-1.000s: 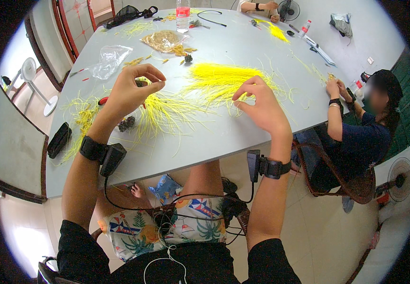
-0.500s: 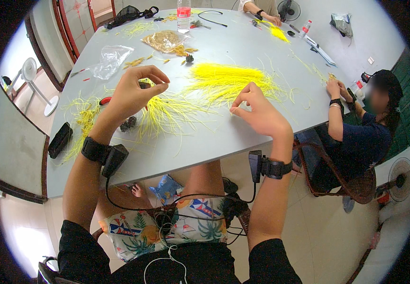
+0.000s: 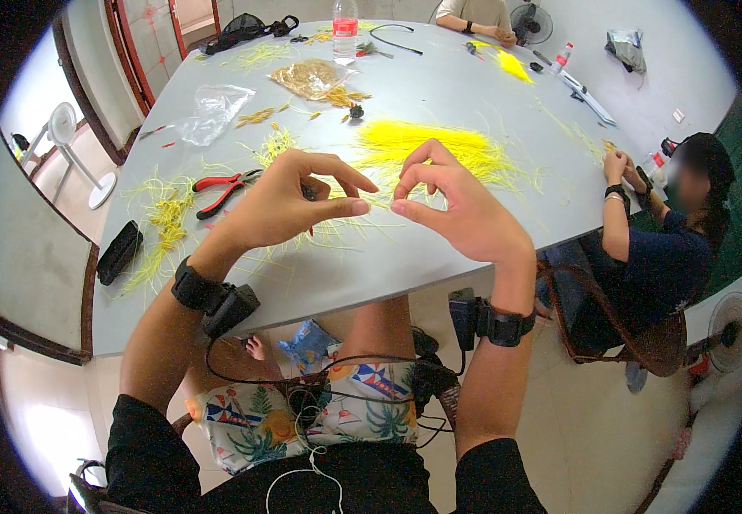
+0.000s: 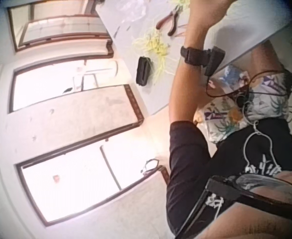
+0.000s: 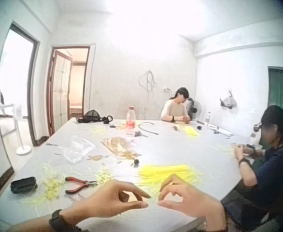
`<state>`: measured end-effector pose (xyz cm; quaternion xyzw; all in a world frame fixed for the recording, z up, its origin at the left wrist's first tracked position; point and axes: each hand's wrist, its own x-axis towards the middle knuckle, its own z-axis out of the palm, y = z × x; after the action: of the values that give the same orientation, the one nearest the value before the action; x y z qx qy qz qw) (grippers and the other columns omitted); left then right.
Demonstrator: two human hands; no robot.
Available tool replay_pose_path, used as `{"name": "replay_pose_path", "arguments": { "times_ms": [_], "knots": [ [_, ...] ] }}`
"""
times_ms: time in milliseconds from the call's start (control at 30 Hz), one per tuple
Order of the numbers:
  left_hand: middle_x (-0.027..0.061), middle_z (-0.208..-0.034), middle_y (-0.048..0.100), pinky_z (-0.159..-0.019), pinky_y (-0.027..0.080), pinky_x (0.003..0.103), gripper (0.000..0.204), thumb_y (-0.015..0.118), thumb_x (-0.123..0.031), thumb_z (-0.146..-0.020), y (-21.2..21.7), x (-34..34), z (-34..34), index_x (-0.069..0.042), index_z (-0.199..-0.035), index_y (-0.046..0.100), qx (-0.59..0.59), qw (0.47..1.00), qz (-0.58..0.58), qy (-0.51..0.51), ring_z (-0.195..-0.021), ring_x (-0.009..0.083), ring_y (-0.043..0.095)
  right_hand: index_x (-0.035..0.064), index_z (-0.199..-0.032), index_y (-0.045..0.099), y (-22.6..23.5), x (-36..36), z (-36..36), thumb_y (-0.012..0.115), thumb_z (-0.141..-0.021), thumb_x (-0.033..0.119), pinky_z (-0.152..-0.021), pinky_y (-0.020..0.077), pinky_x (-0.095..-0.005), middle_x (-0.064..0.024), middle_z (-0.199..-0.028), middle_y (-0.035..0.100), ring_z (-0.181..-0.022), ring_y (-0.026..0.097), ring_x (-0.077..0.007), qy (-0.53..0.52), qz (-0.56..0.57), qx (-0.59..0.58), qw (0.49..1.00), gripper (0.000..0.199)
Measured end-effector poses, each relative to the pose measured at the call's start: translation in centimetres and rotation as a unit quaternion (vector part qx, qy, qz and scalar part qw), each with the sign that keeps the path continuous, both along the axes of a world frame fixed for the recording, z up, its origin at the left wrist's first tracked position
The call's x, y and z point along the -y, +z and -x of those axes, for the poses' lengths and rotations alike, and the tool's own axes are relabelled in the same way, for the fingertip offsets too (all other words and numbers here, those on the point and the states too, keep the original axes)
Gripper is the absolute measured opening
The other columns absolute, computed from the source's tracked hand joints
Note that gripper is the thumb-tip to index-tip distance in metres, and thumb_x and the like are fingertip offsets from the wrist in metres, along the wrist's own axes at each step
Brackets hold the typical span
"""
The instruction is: Assembling fishing lures by tying yellow fiber strands to lure components.
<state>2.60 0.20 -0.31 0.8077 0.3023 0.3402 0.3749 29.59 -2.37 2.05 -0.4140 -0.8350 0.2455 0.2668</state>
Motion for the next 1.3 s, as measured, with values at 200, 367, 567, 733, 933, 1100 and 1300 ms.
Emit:
{"name": "replay_pose_path", "arguments": {
  "times_ms": [200, 367, 567, 733, 933, 1100, 1300],
  "knots": [
    [0.0033, -0.095, 0.077, -0.052, 0.049, 0.022, 0.022, 0.078, -0.022, -0.101, 0.0, 0.4, -0.3, 0.000, -0.106, 0.078, 0.024, 0.998, 0.055, 0.031, -0.069, 0.0030, 0.064, 0.0059, -0.100, 0.070, -0.2, -0.2, 1.0, 0.077, -0.098, 0.020, -0.089, 0.0455, -0.0308, -0.0046, -0.107, 0.059, -0.100, 0.056, -0.0175, 0.016, -0.018, -0.014, 1.000, 0.016],
    [0.0045, -0.095, 0.076, -0.050, 0.044, 0.020, 0.023, 0.075, -0.023, -0.104, 0.4, 0.1, 0.2, -0.001, -0.109, 0.075, 0.103, 0.989, 0.067, 0.079, -0.063, 0.0011, 0.059, 0.0055, -0.097, 0.072, -0.5, -0.8, -1.4, 0.078, -0.097, 0.022, -0.069, 0.0423, -0.0303, -0.0007, -0.085, 0.062, -0.077, 0.051, -0.0128, -0.065, 0.027, -0.008, 0.997, 0.018],
    [0.0022, -0.090, 0.071, -0.047, 0.032, 0.020, 0.022, 0.071, -0.025, -0.106, 0.5, -0.7, 0.8, -0.003, -0.110, 0.073, 0.254, 0.955, 0.108, 0.109, -0.055, 0.0014, 0.045, 0.0031, -0.094, 0.076, -0.9, -1.0, -3.5, 0.078, -0.095, 0.020, -0.066, 0.0450, -0.0314, -0.0032, -0.079, 0.067, -0.071, 0.053, -0.0139, -0.109, 0.020, 0.043, 0.993, 0.017],
    [0.0005, -0.091, 0.067, -0.045, 0.025, 0.021, 0.023, 0.071, -0.027, -0.106, 0.7, -1.1, 1.3, -0.005, -0.110, 0.073, 0.308, 0.933, 0.139, 0.125, -0.054, 0.0012, 0.040, 0.0017, -0.099, 0.078, -1.6, -1.5, -3.7, 0.076, -0.094, 0.018, -0.071, 0.0500, -0.0321, -0.0079, -0.086, 0.074, -0.073, 0.058, -0.0159, -0.127, -0.011, 0.080, 0.989, 0.017],
    [0.0015, -0.091, 0.067, -0.044, 0.025, 0.021, 0.020, 0.072, -0.025, -0.106, 0.6, -1.5, 1.6, -0.005, -0.109, 0.073, 0.323, 0.920, 0.159, 0.157, -0.052, 0.0015, 0.043, 0.0025, -0.110, 0.080, -2.1, -2.3, -2.9, 0.076, -0.094, 0.014, -0.070, 0.0503, -0.0324, -0.0117, -0.106, 0.079, -0.076, 0.060, -0.0158, -0.158, -0.064, 0.027, 0.985, 0.020],
    [0.0026, -0.089, 0.067, -0.043, 0.026, 0.020, 0.019, 0.073, -0.021, -0.103, 0.5, -1.7, 1.6, -0.004, -0.110, 0.075, 0.298, 0.919, 0.178, 0.186, -0.051, 0.0011, 0.044, 0.0030, -0.122, 0.079, -2.2, -3.0, -2.9, 0.053, -0.103, 0.027, -0.075, 0.0425, -0.0284, -0.0084, -0.125, 0.078, -0.087, 0.056, -0.0143, -0.070, -0.036, -0.192, 0.978, 0.040],
    [0.0063, -0.097, 0.072, -0.043, 0.029, 0.019, 0.028, 0.073, -0.020, -0.101, 0.2, -1.3, 1.3, -0.004, -0.124, 0.075, 0.219, 0.946, 0.185, 0.151, -0.051, 0.0006, 0.046, 0.0002, -0.134, 0.073, -1.9, -3.0, -1.8, 0.034, -0.105, 0.046, -0.083, 0.0326, -0.0311, -0.0178, -0.142, 0.070, -0.102, 0.052, -0.0186, -0.015, -0.006, -0.276, 0.961, 0.067]
  ]
}}
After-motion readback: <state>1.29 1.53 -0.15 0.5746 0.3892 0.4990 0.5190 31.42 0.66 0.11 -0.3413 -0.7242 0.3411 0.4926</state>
